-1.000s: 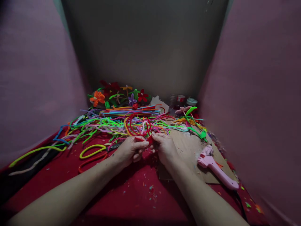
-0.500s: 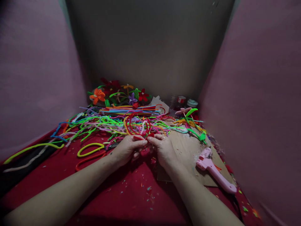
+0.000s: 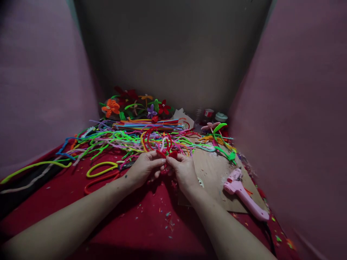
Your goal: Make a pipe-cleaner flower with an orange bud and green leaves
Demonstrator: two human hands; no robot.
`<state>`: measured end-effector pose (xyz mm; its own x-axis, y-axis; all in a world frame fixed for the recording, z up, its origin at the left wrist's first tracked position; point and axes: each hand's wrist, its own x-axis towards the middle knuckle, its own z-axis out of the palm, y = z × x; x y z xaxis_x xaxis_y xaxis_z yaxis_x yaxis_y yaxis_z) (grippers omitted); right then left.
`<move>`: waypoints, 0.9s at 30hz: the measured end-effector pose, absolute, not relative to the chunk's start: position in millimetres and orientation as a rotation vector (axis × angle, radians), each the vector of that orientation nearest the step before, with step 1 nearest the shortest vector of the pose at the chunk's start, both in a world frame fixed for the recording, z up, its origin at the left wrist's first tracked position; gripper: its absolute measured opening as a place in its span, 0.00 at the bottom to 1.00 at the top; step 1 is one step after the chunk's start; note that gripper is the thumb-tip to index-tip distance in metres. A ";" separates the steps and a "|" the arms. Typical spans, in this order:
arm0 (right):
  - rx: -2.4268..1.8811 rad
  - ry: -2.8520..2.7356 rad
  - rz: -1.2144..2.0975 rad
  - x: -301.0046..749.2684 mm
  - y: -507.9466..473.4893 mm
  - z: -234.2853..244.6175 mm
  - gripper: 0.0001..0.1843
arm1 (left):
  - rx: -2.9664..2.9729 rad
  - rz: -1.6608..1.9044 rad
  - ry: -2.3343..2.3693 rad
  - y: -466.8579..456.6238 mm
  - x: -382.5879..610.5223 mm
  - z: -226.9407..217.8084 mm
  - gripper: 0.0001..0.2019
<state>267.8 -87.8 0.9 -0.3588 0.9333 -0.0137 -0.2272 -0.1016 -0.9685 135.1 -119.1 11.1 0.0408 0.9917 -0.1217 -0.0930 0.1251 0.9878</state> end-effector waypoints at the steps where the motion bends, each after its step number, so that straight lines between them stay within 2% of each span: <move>1: -0.885 -1.259 1.623 268.1 -88.0 2.5 0.09 | 1.068 1.156 1.175 -118.8 135.3 12.0 0.06; 6: -0.978 -1.410 1.557 269.2 -89.0 9.3 0.10 | 1.109 1.141 1.164 -116.4 135.6 11.1 0.09; 9: -1.002 -1.360 1.576 268.6 -88.1 7.3 0.10 | 1.245 1.182 1.250 -118.3 135.9 7.1 0.06; 12: -0.976 -1.134 1.743 267.1 -85.8 1.9 0.08 | 1.798 1.241 1.365 -122.7 133.1 2.7 0.07; 16: -0.922 -0.986 1.824 265.4 -83.6 -1.7 0.09 | 2.414 1.100 1.403 -126.1 128.0 4.3 0.11; 18: -0.916 -0.985 1.809 265.1 -84.4 0.0 0.10 | 2.324 1.156 1.389 -125.4 127.7 9.6 0.10; 21: -0.904 -1.051 1.750 265.4 -87.8 5.7 0.11 | 1.781 1.235 1.314 -122.0 127.8 19.3 0.08; 24: -0.868 -1.230 1.605 266.4 -91.7 10.2 0.10 | 1.328 1.067 1.114 -118.0 124.2 24.7 0.11; 27: -0.903 -1.419 1.398 267.9 -93.8 10.1 0.11 | 1.212 0.918 1.010 -116.1 118.9 25.2 0.14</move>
<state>267.9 -93.8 10.1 -0.3096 0.9441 0.1130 -0.0989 0.0863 -0.9914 118.9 -116.1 25.2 0.3002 0.9466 -0.1173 -0.0274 0.1315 0.9909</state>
